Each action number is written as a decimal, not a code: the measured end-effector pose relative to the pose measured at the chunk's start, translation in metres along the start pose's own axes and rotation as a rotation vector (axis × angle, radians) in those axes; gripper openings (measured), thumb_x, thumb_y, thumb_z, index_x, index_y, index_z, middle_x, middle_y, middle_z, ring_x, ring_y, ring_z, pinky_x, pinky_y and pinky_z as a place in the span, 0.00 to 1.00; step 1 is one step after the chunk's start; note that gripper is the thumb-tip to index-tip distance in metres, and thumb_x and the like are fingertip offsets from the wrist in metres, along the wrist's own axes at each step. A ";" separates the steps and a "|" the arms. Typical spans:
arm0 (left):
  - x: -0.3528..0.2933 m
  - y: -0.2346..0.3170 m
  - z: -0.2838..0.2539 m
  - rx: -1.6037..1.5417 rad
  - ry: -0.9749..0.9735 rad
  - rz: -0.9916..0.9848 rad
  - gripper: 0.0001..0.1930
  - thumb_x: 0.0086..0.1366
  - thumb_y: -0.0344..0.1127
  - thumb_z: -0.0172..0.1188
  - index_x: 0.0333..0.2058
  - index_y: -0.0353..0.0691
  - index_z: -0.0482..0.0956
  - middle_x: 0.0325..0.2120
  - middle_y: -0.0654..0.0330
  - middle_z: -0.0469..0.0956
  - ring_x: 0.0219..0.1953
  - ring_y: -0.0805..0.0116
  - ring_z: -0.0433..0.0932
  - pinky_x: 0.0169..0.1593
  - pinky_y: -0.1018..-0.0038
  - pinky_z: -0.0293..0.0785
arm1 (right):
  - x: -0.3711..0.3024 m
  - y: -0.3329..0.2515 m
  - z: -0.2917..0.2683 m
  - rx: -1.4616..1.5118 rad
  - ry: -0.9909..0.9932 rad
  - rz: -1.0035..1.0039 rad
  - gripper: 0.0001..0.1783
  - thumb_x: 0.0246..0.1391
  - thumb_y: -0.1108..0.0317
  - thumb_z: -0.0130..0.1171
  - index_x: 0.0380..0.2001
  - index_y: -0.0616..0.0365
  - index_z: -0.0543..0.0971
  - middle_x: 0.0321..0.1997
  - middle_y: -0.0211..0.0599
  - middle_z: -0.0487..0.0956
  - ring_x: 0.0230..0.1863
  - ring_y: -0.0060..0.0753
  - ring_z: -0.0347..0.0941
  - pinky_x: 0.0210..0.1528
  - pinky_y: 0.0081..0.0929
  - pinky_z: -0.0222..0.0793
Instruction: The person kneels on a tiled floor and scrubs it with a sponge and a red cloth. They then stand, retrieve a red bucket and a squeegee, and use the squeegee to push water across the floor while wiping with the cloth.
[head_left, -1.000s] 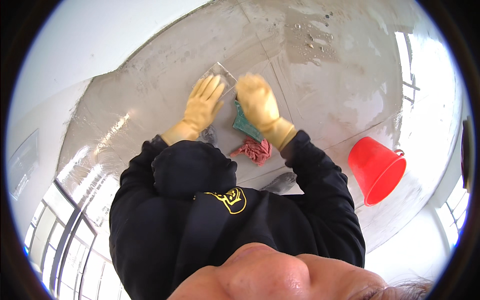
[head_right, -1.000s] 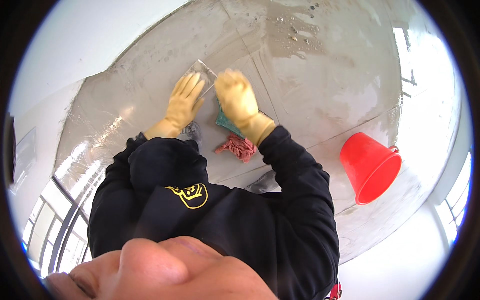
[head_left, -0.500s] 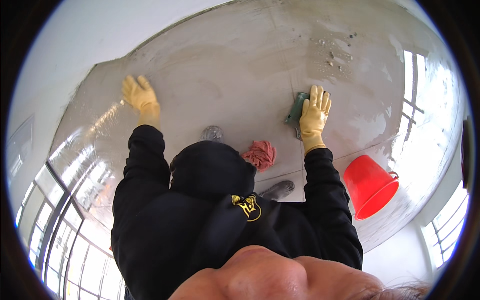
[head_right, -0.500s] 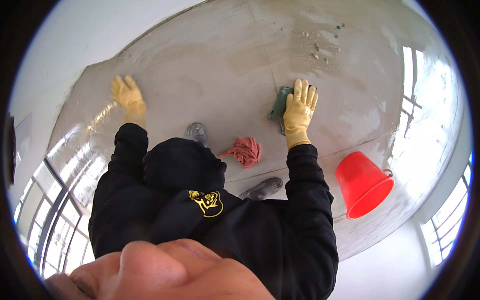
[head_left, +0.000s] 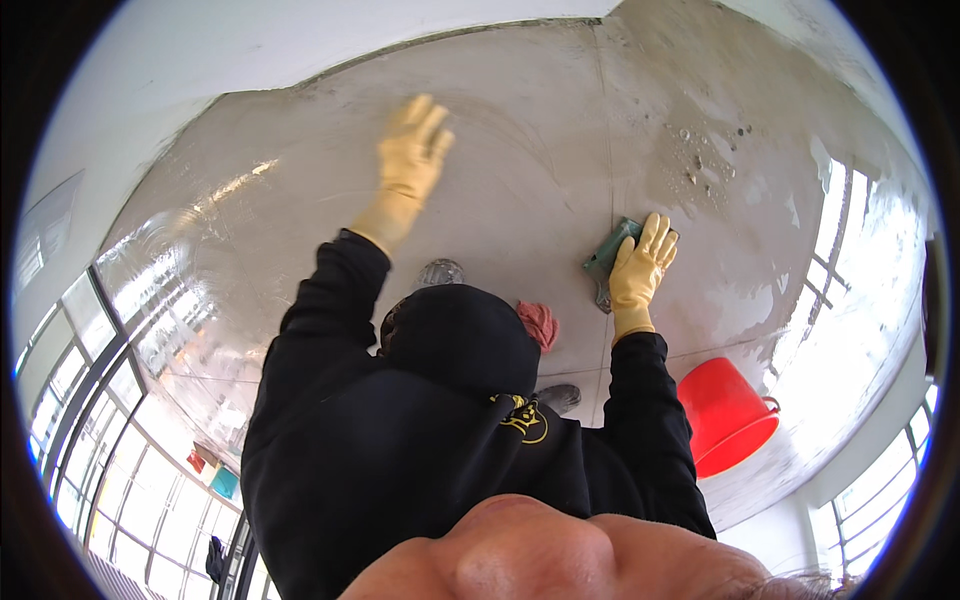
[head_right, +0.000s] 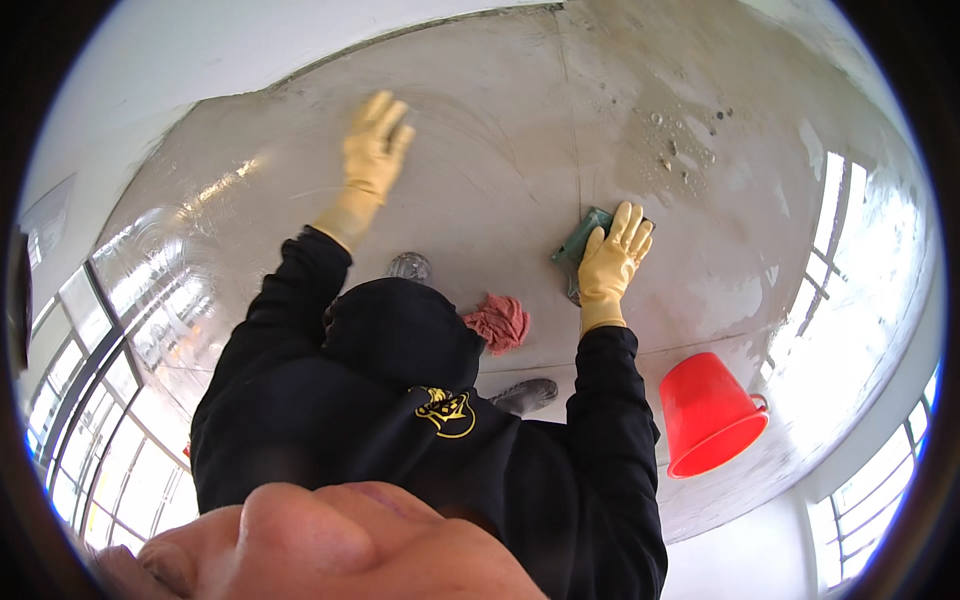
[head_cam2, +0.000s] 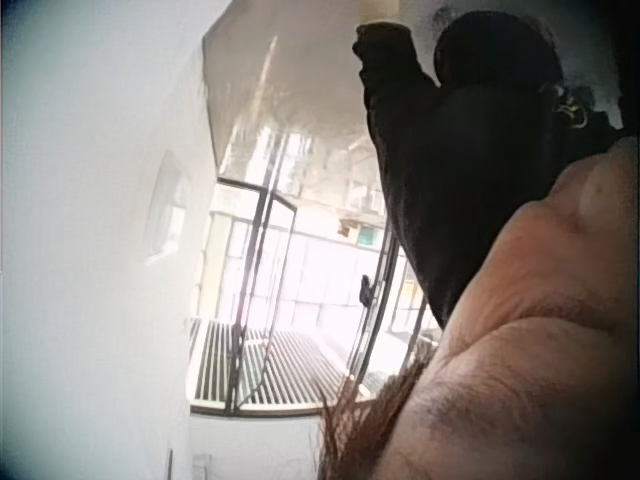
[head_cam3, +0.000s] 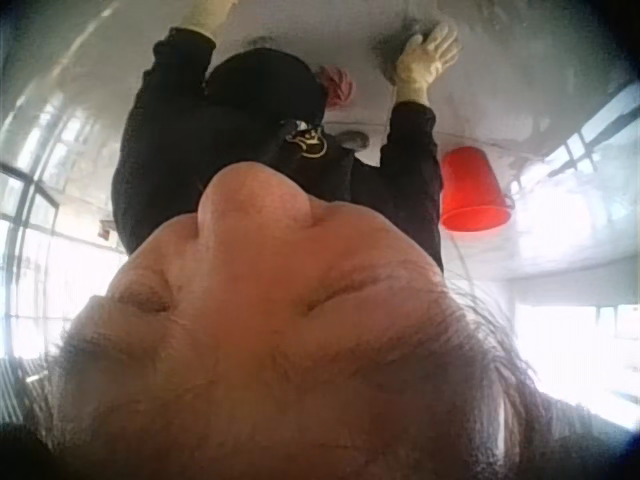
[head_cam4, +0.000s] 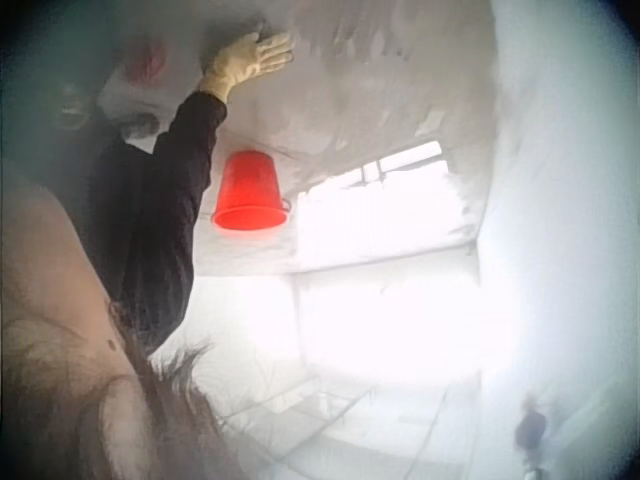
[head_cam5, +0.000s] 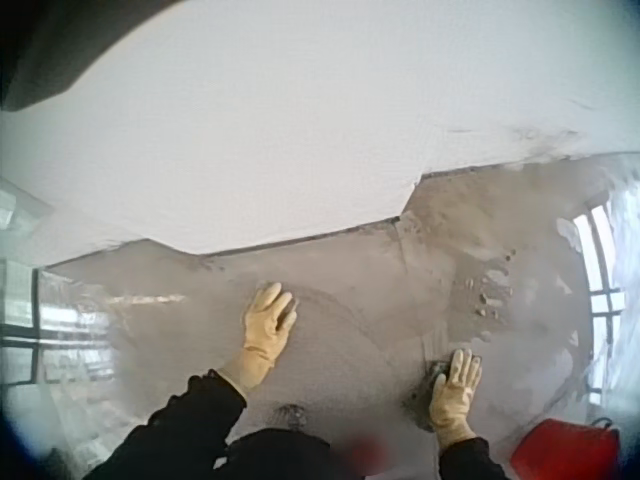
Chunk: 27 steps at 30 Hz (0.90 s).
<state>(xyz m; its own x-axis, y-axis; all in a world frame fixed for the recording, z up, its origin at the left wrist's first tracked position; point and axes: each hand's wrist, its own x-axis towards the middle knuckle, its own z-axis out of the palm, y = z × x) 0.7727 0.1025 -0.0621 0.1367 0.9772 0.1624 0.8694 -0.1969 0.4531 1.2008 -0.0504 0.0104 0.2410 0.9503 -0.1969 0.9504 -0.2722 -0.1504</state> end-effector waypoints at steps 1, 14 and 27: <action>0.004 -0.035 -0.022 0.149 0.009 -0.015 0.22 0.74 0.49 0.66 0.62 0.49 0.85 0.69 0.53 0.77 0.72 0.48 0.74 0.74 0.54 0.71 | -0.001 0.001 0.001 0.001 0.000 -0.003 0.37 0.76 0.54 0.50 0.81 0.58 0.59 0.86 0.52 0.57 0.85 0.69 0.47 0.86 0.58 0.40; 0.067 -0.052 -0.048 0.316 -0.052 -0.115 0.24 0.82 0.52 0.52 0.69 0.51 0.78 0.70 0.56 0.77 0.74 0.51 0.72 0.79 0.59 0.64 | -0.001 -0.002 0.001 -0.014 -0.061 0.010 0.38 0.78 0.53 0.46 0.83 0.58 0.56 0.88 0.53 0.52 0.87 0.69 0.43 0.87 0.57 0.36; 0.115 0.065 0.033 0.198 -0.036 0.069 0.22 0.76 0.44 0.59 0.64 0.45 0.80 0.64 0.55 0.81 0.66 0.51 0.77 0.70 0.53 0.72 | -0.001 -0.007 0.007 -0.025 -0.017 0.042 0.39 0.77 0.53 0.46 0.83 0.59 0.55 0.88 0.53 0.52 0.87 0.68 0.43 0.87 0.57 0.34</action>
<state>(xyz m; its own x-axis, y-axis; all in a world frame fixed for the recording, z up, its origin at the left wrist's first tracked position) 0.8600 0.2044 -0.0430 0.2130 0.9649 0.1536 0.9332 -0.2475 0.2606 1.1926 -0.0506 0.0053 0.2776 0.9353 -0.2194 0.9442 -0.3078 -0.1174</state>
